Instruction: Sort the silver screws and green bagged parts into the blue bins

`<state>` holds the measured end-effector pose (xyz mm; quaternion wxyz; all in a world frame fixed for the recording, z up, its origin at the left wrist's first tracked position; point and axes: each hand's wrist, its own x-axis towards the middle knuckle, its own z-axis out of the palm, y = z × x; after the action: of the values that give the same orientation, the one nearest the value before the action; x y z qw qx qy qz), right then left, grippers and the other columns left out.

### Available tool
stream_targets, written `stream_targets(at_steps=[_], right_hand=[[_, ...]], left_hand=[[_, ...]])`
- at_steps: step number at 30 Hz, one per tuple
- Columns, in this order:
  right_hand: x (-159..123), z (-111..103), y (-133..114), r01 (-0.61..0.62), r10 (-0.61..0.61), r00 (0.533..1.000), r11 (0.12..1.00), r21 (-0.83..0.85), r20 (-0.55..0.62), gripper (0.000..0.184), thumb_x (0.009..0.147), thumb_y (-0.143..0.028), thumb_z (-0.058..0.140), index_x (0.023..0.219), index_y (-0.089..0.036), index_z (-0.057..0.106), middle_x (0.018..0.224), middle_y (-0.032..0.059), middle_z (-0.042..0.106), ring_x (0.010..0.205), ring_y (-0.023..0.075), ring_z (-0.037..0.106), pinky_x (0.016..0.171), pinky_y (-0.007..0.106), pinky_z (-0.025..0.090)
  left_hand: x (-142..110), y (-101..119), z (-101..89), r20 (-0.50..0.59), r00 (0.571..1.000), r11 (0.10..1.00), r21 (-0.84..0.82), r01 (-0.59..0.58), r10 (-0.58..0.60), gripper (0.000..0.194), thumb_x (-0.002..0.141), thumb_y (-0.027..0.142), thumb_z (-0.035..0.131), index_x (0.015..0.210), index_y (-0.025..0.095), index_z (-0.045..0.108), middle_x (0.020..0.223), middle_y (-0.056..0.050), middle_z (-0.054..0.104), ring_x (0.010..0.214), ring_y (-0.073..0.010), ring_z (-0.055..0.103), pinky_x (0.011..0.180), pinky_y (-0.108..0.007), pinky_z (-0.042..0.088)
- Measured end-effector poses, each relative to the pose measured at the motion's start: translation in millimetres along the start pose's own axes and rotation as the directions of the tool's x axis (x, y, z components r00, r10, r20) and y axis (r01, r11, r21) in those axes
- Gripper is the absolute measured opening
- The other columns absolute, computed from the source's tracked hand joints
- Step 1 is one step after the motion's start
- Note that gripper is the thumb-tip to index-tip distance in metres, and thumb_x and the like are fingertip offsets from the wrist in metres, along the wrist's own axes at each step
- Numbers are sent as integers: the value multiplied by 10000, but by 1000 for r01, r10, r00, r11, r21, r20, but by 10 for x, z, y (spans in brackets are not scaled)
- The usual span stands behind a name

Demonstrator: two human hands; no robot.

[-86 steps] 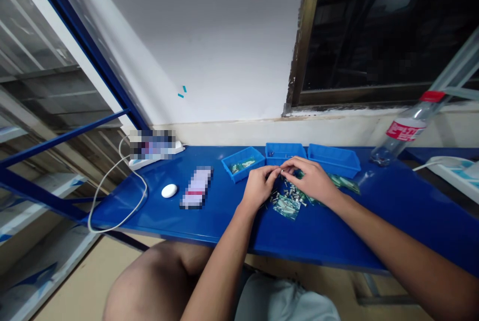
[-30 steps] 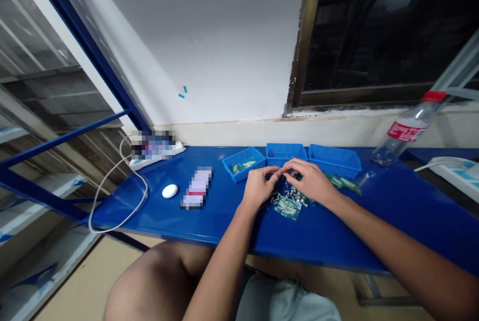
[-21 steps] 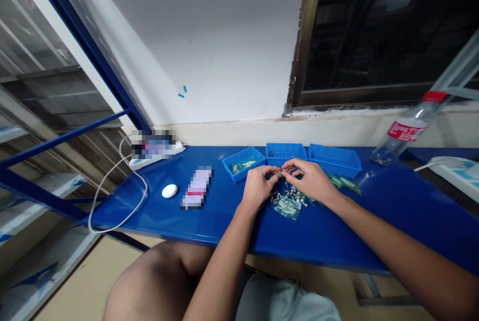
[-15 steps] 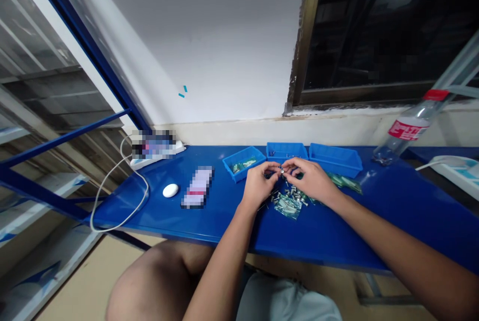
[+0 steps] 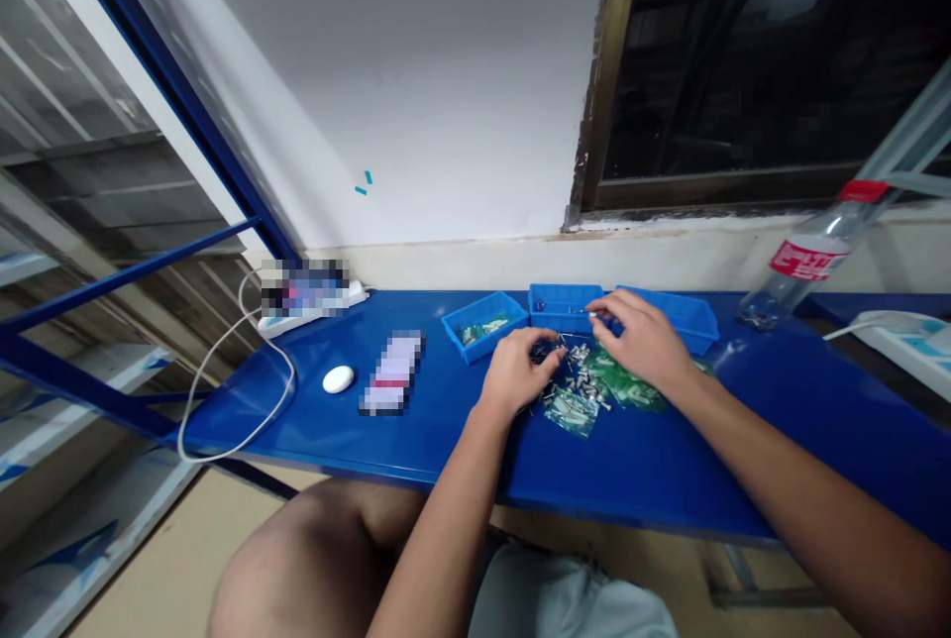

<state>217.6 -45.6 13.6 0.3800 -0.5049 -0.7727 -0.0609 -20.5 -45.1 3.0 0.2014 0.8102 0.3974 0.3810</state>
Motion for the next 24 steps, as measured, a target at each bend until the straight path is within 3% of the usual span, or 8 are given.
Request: stream_targets(at_steps=[4,8,11,15,20,24], right_hand=[[-19,-67,317,-184,185,982,934,-307,-26,193,935,-253,551,1024,-197,713,990,124,750,979,321,667,853,426,500],[-49,-82,405,-304,347,936,879,-368,55,247,962,-328,527,978,-212,744,875,109,775,832,299,692,707,387,458],[-58,-64,389,-319,388,917,851,-416,91,353,1001,-406,478,937,-218,770,838,127,774,768,296,692,653,381,422],[-48,-43,366,-243,300,952,870,-430,68,385,1007,-435,485,866,-211,764,866,135,773,878,327,677,734,409,458],[3,-36,219,-84,79,996,967,-241,-33,286,999,-398,538,934,-209,742,990,116,770,1019,327,631,932,456,479],[5,-16,41,-54,62,995,992,-111,75,319,986,-514,585,987,-229,726,922,77,740,876,270,658,833,398,509]], left_hand=[[-6,-53,20,108,994,994,103,-45,34,318,934,427,721,1151,197,759,1224,-87,766,1152,-280,699,1041,-397,538],[-11,-103,40,137,990,990,137,-44,25,278,921,368,741,1139,199,770,1214,-70,773,1130,-269,711,1038,-385,537],[-9,-121,41,153,988,987,152,-54,31,219,927,281,725,1128,212,778,1192,-52,783,1120,-253,714,1036,-373,536],[3,-126,39,163,987,983,179,-45,15,213,942,231,690,1130,223,790,1164,-44,794,1084,-245,722,1013,-367,546],[3,-124,43,161,987,982,187,-39,9,237,939,169,667,1124,236,799,1146,-32,800,1046,-229,729,1000,-345,552],[-1,-110,41,153,988,982,184,-32,4,215,944,175,656,1096,223,801,1124,-38,805,1031,-229,728,983,-338,554]])
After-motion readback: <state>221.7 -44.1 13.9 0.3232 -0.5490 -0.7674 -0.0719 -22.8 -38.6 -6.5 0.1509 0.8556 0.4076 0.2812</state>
